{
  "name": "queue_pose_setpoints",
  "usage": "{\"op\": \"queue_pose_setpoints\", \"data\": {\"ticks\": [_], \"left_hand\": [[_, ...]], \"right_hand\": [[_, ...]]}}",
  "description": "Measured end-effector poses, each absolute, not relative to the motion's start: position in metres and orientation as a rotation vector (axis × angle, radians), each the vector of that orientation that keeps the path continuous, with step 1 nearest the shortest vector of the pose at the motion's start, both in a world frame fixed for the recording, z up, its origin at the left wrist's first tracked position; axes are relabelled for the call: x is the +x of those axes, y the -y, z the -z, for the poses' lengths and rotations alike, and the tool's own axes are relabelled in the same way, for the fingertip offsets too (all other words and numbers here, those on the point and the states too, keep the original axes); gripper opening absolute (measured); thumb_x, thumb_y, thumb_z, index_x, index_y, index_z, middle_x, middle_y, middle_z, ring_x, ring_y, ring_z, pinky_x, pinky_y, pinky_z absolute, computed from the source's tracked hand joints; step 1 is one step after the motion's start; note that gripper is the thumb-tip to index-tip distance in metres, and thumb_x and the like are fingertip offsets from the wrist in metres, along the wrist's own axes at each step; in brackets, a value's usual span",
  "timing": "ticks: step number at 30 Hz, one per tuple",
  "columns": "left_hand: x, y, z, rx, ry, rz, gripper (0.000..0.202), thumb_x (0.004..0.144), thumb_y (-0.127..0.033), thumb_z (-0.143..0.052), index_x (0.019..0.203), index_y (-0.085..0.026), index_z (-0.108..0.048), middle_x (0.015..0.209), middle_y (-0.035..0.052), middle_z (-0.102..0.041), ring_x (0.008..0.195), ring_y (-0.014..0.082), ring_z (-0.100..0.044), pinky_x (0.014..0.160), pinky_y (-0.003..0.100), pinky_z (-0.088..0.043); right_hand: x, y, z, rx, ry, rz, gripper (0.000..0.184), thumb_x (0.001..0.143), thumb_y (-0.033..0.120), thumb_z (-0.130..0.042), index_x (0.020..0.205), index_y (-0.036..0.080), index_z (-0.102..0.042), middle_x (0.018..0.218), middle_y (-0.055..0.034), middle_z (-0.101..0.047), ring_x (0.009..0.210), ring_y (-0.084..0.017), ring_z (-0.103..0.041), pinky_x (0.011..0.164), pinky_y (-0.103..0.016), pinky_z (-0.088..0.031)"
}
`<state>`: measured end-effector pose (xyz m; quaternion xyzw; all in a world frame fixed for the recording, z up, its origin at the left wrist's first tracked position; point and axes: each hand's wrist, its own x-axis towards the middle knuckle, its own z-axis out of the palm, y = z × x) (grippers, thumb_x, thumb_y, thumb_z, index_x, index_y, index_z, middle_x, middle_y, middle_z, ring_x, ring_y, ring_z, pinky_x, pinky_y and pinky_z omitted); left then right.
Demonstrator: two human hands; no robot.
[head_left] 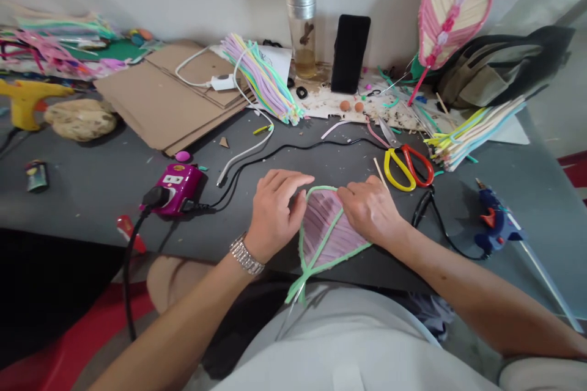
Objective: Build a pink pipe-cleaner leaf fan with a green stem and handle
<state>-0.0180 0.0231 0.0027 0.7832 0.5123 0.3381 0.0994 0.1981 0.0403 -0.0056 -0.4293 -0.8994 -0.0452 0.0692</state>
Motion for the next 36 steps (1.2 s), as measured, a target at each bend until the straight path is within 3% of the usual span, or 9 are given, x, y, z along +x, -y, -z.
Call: {"op": "queue_pose_setpoints", "data": {"ticks": [14,36], "left_hand": [[-0.004,-0.014,0.011,2.403,-1.682,-0.580,0.034,0.085,-0.012,-0.054,0.116,-0.018,-0.069,0.108,0.0104,-0.066,0.103,0.0278,-0.054,0.087,0.043,-0.046],[0.002,-0.015,0.015,2.382,-1.775,-0.551,0.032,0.082,-0.017,-0.057,0.112,-0.023,-0.066,0.110,0.0098,-0.063,0.106,0.0287,-0.053,0.085,0.042,-0.044]], "right_hand": [[0.203,-0.030,-0.002,-1.342,2.716,0.152,0.020,0.089,0.007,-0.050,0.081,0.016,-0.065,0.069,-0.0052,-0.062,0.060,-0.017,-0.045,0.068,-0.036,-0.020],[0.201,-0.028,0.002,-1.379,2.758,0.205,0.021,0.092,0.009,-0.047,0.086,0.018,-0.064,0.073,-0.0057,-0.065,0.061,-0.019,-0.050,0.069,-0.036,-0.019]]}}
